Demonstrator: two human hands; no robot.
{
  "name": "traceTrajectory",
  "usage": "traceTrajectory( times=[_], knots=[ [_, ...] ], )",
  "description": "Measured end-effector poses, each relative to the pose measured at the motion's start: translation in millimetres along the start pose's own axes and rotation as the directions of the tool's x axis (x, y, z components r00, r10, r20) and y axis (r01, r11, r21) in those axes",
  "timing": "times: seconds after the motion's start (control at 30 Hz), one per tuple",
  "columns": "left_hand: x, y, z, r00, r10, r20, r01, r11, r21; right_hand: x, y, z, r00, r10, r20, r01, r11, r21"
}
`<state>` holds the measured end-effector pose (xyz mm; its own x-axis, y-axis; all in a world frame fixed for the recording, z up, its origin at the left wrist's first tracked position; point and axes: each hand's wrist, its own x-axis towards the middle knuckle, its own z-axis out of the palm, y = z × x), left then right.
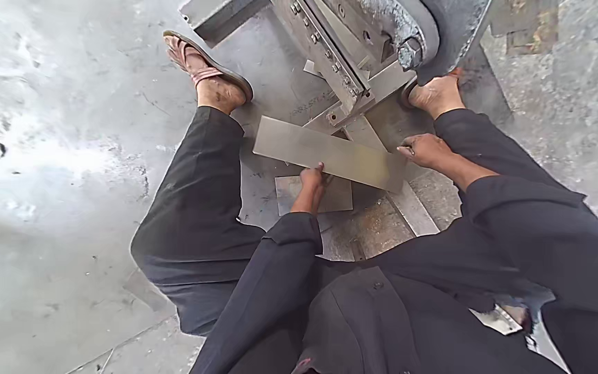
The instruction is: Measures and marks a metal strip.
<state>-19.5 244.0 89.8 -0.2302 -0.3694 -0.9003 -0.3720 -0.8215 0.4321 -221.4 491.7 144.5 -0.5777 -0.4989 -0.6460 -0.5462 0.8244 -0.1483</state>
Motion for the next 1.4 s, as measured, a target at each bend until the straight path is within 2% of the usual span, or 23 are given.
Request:
traceTrajectory(
  times=[0.17,0.3,0.47,0.6,0.67,0.8,0.9,0.97,1.0,1.1,1.2,1.23,1.27,1.33,1.37,1.4],
  knots=[
    [23.4,33.6,-44.3,0.99,0.106,-0.095,-0.105,0.994,0.014,6.4,-5.0,2.9,0.981,-0.192,0.012,0.192,0.981,-0.002],
    [25.5,39.5,-46.1,0.985,0.095,-0.145,-0.109,0.99,-0.093,6.4,-12.1,6.1,0.958,-0.286,0.03,0.285,0.958,0.027],
    [31.9,37.5,-45.8,0.989,0.103,-0.105,-0.115,0.987,-0.11,2.6,-30.9,1.5,0.941,-0.319,0.111,0.321,0.947,0.0],
    [30.7,34.3,-37.3,0.993,0.104,-0.053,-0.108,0.991,-0.075,-1.1,-29.5,-4.1,0.941,-0.315,0.121,0.323,0.945,-0.051],
    [31.8,32.5,-34.1,0.991,0.123,-0.045,-0.123,0.992,0.001,-2.9,-25.6,-5.3,0.944,-0.31,0.113,0.317,0.947,-0.054],
    [31.0,34.3,-33.7,0.98,0.186,-0.065,-0.161,0.947,0.277,-1.2,-25.6,-4.4,0.951,-0.291,0.105,0.293,0.956,-0.009],
    [26.5,26.9,-39.5,0.97,0.244,-0.02,-0.19,0.801,0.567,-7.9,-34.0,-0.7,0.957,-0.27,0.11,0.269,0.963,0.022],
    [-9.6,22.9,-37.9,0.947,0.293,0.134,-0.305,0.683,0.664,-18.5,-48.0,-4.4,0.951,-0.286,0.118,0.28,0.958,0.059],
    [-33.6,24.3,-38.9,0.934,0.277,0.227,-0.356,0.645,0.677,-19.5,-62.6,-7.1,0.945,-0.305,0.114,0.297,0.951,0.087],
    [-73.9,5.4,-14.5,0.901,0.13,0.414,-0.377,0.706,0.599,-14.0,-85.6,15.1,0.926,-0.348,0.146,0.329,0.934,0.137],
    [-106.8,-2.0,19.4,0.863,0.004,0.505,-0.363,0.701,0.614,42.0,-30.0,107.9,0.912,-0.411,-0.001,0.408,0.906,0.107],
    [-115.5,1.3,25.6,0.86,-0.022,0.511,-0.358,0.688,0.632,53.3,-16.3,125.5,0.919,-0.395,-0.019,0.394,0.913,0.107],
    [-120.8,6.4,29.6,0.866,-0.041,0.499,-0.347,0.668,0.658,54.5,-13.0,127.9,0.93,-0.366,-0.008,0.363,0.919,0.151],
    [-119.9,8.7,26.9,0.886,-0.06,0.46,-0.325,0.628,0.707,53.5,-6.3,132.1,0.895,-0.439,-0.081,0.446,0.882,0.15],
    [-119.9,8.6,24.6,0.893,-0.06,0.446,-0.312,0.631,0.71,39.0,-19.5,111.0,0.896,-0.441,-0.045,0.442,0.881,0.168],
    [-120.6,8.6,23.1,0.895,-0.059,0.443,-0.307,0.638,0.706,11.6,-53.0,68.2,0.934,-0.346,0.087,0.327,0.927,0.183]
  ],
)
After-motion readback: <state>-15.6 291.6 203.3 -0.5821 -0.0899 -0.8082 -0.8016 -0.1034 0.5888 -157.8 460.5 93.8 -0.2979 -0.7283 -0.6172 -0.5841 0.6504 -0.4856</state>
